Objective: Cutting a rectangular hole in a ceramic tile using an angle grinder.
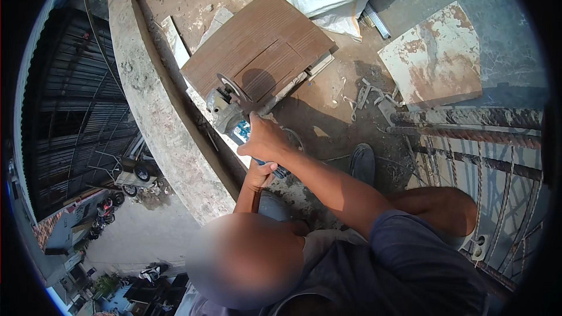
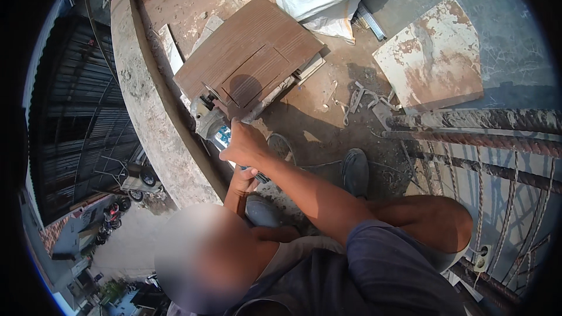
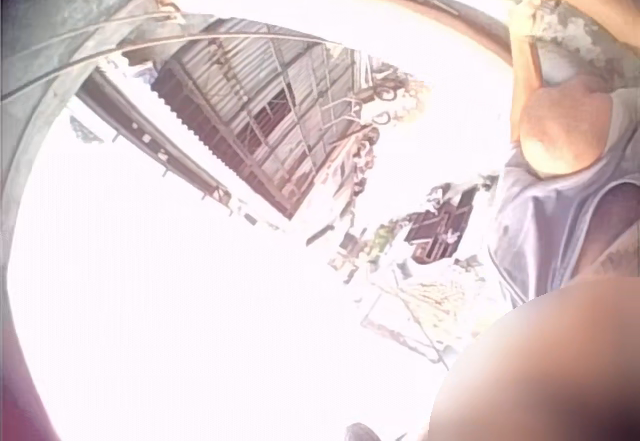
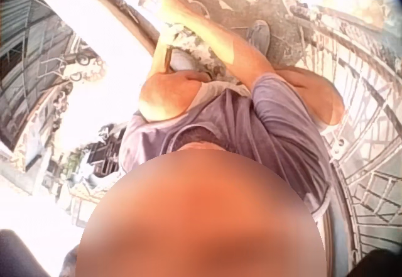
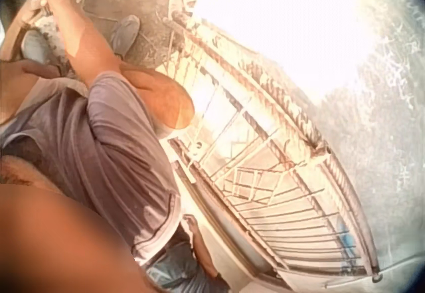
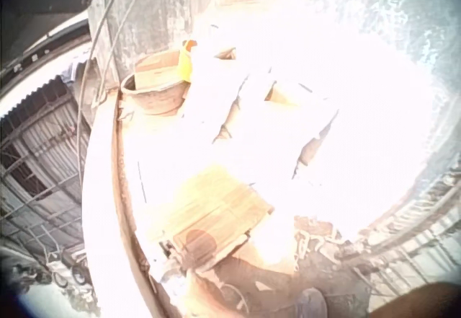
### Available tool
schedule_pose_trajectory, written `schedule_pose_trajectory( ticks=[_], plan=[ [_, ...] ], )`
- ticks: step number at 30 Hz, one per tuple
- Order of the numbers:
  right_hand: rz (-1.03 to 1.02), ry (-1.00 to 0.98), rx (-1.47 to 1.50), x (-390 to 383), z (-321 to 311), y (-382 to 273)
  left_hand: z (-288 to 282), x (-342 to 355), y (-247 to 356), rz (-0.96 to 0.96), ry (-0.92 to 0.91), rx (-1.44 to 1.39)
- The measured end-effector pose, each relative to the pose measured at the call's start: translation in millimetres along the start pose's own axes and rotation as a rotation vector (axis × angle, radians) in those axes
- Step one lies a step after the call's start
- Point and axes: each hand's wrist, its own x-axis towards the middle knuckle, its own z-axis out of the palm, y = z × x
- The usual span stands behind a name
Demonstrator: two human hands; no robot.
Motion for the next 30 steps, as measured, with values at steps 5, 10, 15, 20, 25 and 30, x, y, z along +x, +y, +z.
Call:
schedule_pose_trajectory(
  ticks=[5,10,15,20,25,30],
  plan=[
    [-0.040,0.075,-0.084,-3.6,10.7,2.9,-22.4,5.8,-15.3,-0.002,-0.029,-0.072],
    [0.029,0.020,-0.143,3.1,9.6,8.9,-30.5,9.0,-26.3,-0.041,0.026,-0.059],
    [0.035,0.016,-0.148,2.0,9.4,9.6,-0.3,1.6,-24.5,0.068,0.072,-0.107],
    [0.109,-0.028,-0.122,0.3,9.0,4.6,-1.5,1.6,-27.8,0.093,0.118,-0.076],
    [0.127,-0.011,-0.164,-2.6,13.0,6.5,2.9,0.0,-29.8,0.092,0.087,-0.095],
    [0.161,-0.051,-0.159,-4.9,12.4,2.0,2.4,-0.7,-32.9,0.086,0.073,-0.145]
  ],
)
